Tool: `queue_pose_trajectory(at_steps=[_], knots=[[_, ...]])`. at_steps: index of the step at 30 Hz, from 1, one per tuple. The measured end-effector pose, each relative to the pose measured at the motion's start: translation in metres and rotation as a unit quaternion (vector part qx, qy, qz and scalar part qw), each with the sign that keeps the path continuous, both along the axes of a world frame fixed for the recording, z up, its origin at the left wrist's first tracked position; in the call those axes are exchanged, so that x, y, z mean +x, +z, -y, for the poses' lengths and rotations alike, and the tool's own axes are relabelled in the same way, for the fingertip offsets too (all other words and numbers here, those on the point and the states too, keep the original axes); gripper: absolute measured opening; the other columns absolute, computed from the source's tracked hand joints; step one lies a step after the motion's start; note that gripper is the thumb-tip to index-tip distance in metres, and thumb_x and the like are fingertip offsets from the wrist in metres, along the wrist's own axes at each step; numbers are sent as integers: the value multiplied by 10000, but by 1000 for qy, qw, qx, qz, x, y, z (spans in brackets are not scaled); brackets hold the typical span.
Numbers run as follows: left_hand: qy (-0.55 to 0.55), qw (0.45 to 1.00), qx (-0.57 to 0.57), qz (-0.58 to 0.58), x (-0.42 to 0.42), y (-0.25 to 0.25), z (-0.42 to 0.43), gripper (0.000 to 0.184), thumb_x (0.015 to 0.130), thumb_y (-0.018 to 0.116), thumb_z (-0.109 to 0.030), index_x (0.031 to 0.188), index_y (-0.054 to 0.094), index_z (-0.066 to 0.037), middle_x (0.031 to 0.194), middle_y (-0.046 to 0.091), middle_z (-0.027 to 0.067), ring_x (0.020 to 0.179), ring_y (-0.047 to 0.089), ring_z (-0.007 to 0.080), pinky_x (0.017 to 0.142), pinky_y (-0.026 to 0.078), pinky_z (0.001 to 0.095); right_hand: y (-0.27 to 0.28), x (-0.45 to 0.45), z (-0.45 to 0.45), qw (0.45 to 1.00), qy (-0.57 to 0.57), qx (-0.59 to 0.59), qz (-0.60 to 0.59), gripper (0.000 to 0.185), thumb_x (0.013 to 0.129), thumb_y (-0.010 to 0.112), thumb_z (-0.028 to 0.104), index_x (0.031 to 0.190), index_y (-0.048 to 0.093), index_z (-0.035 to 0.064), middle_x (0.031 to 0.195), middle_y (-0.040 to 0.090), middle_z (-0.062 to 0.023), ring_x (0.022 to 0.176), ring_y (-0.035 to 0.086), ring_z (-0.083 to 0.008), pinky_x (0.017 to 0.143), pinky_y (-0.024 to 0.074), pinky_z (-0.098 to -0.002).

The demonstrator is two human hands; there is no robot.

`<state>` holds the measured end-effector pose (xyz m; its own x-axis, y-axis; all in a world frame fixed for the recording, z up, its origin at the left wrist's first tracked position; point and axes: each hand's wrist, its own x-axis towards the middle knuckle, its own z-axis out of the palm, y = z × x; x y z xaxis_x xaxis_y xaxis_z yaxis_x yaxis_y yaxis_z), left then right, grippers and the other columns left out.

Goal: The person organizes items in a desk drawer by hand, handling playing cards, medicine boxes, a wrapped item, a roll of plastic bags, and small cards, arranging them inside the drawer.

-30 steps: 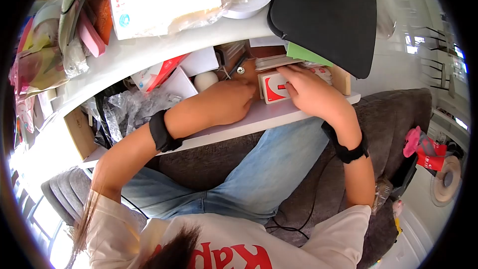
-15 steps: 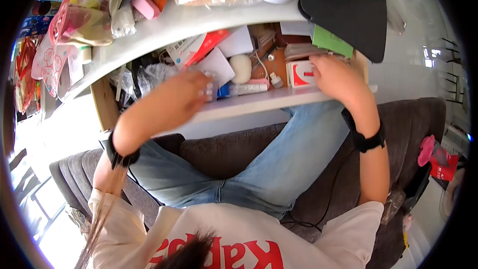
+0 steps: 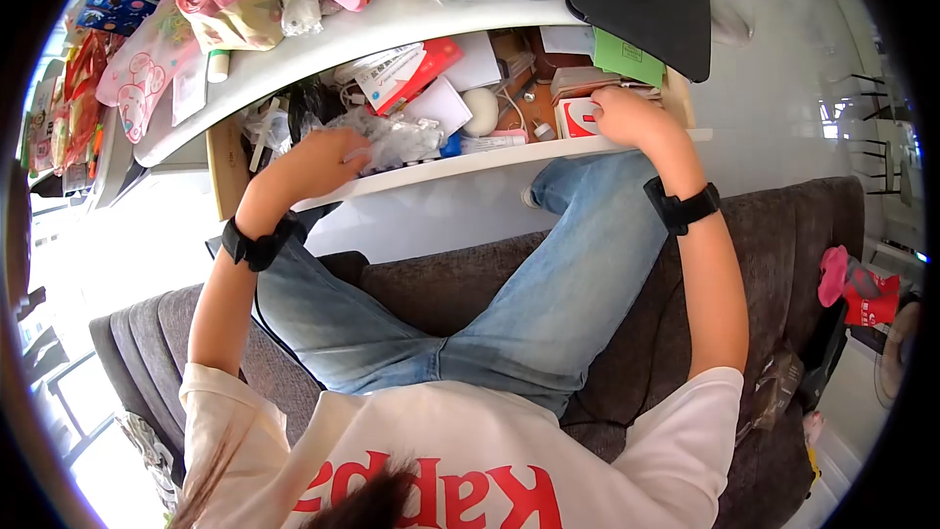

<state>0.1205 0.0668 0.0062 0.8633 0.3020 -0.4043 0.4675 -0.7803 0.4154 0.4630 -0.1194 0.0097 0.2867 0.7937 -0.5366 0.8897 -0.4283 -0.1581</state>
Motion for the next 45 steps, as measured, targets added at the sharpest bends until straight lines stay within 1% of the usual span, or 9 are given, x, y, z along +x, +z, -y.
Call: queue_pose_trajectory(at_steps=[6,15,19,25,29,30,35,40,45], knots=[[31,997,1,74,-33,6,-4,224,796,584,-168,948,594,-4,954,599,185,896,542,370,794,431,415,10,-20,15,994,39,81,70,253,850,483,107,1044,544,-44,1104,557,-195,1000,531,-362,868,421,-398],[150,980,-25,126,-49,21,-2,219,807,549,-62,1017,567,-2,958,583,184,891,545,352,781,435,378,51,-123,-37,928,122,333,-114,270,778,586,104,1007,533,-28,1004,570,-152,918,540,-320,822,418,-410],[232,939,-130,220,-56,41,10,203,791,525,14,992,551,10,830,539,180,806,526,346,706,431,387,32,-182,-53,903,93,375,-188,489,765,619,130,1204,447,-1,1100,524,-202,968,516,-340,865,404,-410],[74,946,-151,277,-59,61,31,263,688,565,45,948,561,8,781,489,134,741,517,320,654,435,378,10,-228,-68,930,124,279,-203,663,670,638,53,1290,404,53,1286,406,-166,1106,435,-333,893,397,-394],[88,946,-125,286,-71,59,36,310,649,591,33,956,582,-8,813,516,103,769,534,294,695,451,359,2,-242,-71,928,123,297,-187,572,631,596,38,1193,496,60,1226,431,-145,1092,434,-310,902,380,-413],[90,944,-105,298,-75,57,35,319,643,595,32,959,586,-11,823,523,96,778,537,289,707,453,358,-3,-249,-73,915,120,341,-181,339,697,549,99,1027,551,22,1151,471,-159,1051,450,-303,906,373,-414],[149,970,41,187,-86,43,23,647,594,699,-178,1191,495,-34,1247,427,199,1197,368,413,982,307,498,-3,-283,-81,921,89,341,-164,234,728,528,141,917,578,12,1171,481,-175,1098,444,-312,993,312,-449],[148,978,-5,144,-95,33,9,738,597,704,-273,1246,459,-23,1271,447,193,1199,410,355,1007,298,475,0,-304,-89,923,82,310,-212,297,739,507,121,973,558,-54,1231,467,-228,1195,405,-348,1016,284,-463],[155,979,-30,126,-100,27,4,681,599,691,-232,1205,481,-4,1206,507,165,1135,467,343,975,344,429,-2,-312,-93,923,83,319,-197,294,742,507,113,964,550,-74,1163,518,-228,1163,448,-338,1009,304,-436]])
